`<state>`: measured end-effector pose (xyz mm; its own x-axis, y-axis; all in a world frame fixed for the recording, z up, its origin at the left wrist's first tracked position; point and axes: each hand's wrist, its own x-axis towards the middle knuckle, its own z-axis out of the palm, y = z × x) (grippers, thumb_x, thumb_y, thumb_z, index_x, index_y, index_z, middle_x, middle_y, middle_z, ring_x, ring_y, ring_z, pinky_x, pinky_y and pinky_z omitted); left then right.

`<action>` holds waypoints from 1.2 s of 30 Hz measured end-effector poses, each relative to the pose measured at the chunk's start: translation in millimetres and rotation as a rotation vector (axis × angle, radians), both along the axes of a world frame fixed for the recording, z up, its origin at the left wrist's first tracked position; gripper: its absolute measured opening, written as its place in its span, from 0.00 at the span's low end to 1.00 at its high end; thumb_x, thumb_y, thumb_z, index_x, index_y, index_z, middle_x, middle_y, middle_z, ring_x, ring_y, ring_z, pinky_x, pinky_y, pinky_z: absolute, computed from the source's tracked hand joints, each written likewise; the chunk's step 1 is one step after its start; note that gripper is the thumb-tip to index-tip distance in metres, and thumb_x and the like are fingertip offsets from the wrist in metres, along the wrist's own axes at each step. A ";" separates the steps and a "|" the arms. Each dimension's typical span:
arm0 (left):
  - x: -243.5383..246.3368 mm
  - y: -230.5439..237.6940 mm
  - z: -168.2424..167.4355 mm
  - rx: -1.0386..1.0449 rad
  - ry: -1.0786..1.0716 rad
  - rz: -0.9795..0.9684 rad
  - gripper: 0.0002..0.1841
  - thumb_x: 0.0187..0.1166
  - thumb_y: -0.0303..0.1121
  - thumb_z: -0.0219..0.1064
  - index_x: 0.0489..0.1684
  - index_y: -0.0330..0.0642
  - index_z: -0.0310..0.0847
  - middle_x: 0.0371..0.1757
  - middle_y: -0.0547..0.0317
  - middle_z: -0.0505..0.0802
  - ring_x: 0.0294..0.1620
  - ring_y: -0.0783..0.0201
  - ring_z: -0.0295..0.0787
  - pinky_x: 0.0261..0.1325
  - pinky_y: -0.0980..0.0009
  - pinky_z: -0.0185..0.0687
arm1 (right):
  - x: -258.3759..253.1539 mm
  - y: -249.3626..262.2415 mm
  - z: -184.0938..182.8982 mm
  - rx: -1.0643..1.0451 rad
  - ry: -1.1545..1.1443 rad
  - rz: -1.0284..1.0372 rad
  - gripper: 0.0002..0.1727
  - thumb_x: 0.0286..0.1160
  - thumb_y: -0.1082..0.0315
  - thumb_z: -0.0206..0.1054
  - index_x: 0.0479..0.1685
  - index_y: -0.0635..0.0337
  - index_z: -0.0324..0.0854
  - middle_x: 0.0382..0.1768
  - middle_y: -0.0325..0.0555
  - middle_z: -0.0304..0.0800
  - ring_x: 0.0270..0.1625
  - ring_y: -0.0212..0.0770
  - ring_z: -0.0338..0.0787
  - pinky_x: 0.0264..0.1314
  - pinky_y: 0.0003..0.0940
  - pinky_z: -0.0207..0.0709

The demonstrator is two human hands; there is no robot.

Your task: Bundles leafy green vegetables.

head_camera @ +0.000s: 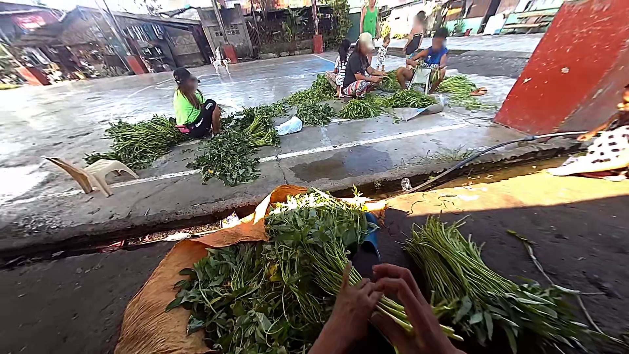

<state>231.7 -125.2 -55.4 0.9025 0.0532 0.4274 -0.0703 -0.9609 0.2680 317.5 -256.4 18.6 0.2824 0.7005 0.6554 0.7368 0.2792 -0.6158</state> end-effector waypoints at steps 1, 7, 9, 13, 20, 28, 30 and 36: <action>2.8 10.8 9.8 -0.004 0.044 -0.032 0.25 0.47 0.18 0.81 0.51 0.39 0.92 0.47 0.50 0.97 0.56 0.43 0.93 0.78 0.20 0.53 | -1.8 -8.6 20.5 0.051 -0.075 0.001 0.18 0.84 0.49 0.64 0.59 0.53 0.73 0.68 0.50 0.76 0.75 0.35 0.77 0.75 0.29 0.74; -39.9 112.1 72.5 -0.574 -0.173 0.238 0.38 0.46 0.44 0.91 0.57 0.28 0.85 0.54 0.46 0.94 0.61 0.56 0.91 0.76 0.50 0.78 | 40.2 -43.7 82.0 0.367 -0.192 -0.278 0.17 0.82 0.49 0.64 0.66 0.31 0.73 0.66 0.17 0.76 0.71 0.19 0.75 0.72 0.20 0.72; -55.5 111.7 98.5 -0.788 -0.420 0.330 0.46 0.46 0.46 0.89 0.65 0.24 0.74 0.55 0.53 0.92 0.56 0.71 0.90 0.63 0.67 0.88 | 44.2 -31.1 74.1 0.217 -0.169 -0.275 0.24 0.79 0.42 0.66 0.66 0.43 0.74 0.65 0.32 0.80 0.71 0.31 0.79 0.71 0.34 0.77; -67.9 52.8 160.9 -0.993 -0.646 0.364 0.44 0.58 0.37 0.76 0.71 0.23 0.54 0.52 0.73 0.87 0.53 0.87 0.86 0.58 0.82 0.85 | 10.2 22.1 56.2 -0.320 -0.124 -0.015 0.76 0.31 0.38 0.90 0.91 0.67 0.56 0.87 0.72 0.59 0.87 0.72 0.61 0.82 0.76 0.56; -27.9 15.0 186.3 -0.939 -0.776 0.071 0.42 0.58 0.39 0.85 0.69 0.37 0.59 0.52 0.79 0.92 0.56 0.78 0.91 0.60 0.76 0.89 | -23.0 66.2 15.0 0.021 0.387 0.465 0.76 0.29 0.52 0.93 0.81 0.91 0.49 0.72 0.77 0.76 0.77 0.52 0.80 0.83 0.38 0.68; 46.4 29.3 177.9 -0.317 -0.243 -0.013 0.56 0.66 0.76 0.63 0.91 0.44 0.54 0.83 0.47 0.75 0.83 0.54 0.71 0.79 0.46 0.71 | 46.4 18.7 -20.5 0.103 0.700 0.206 0.49 0.47 0.69 0.86 0.73 0.80 0.64 0.62 0.44 0.89 0.64 0.22 0.86 0.73 0.24 0.79; 38.0 52.8 166.5 -0.282 -0.182 0.026 0.55 0.69 0.73 0.63 0.91 0.42 0.54 0.86 0.42 0.72 0.86 0.47 0.67 0.81 0.41 0.67 | 100.2 -17.1 -21.6 0.035 0.666 -0.014 0.52 0.47 0.65 0.87 0.76 0.76 0.63 0.61 0.42 0.89 0.62 0.23 0.88 0.70 0.26 0.83; -52.7 155.2 127.9 -0.719 0.284 0.403 0.47 0.73 0.37 0.69 0.91 0.27 0.43 0.85 0.24 0.65 0.80 0.36 0.71 0.78 0.46 0.72 | 242.4 -200.4 -3.5 -0.344 0.513 -0.792 0.59 0.42 0.66 0.89 0.86 0.61 0.61 0.68 0.61 0.83 0.67 0.50 0.86 0.70 0.53 0.81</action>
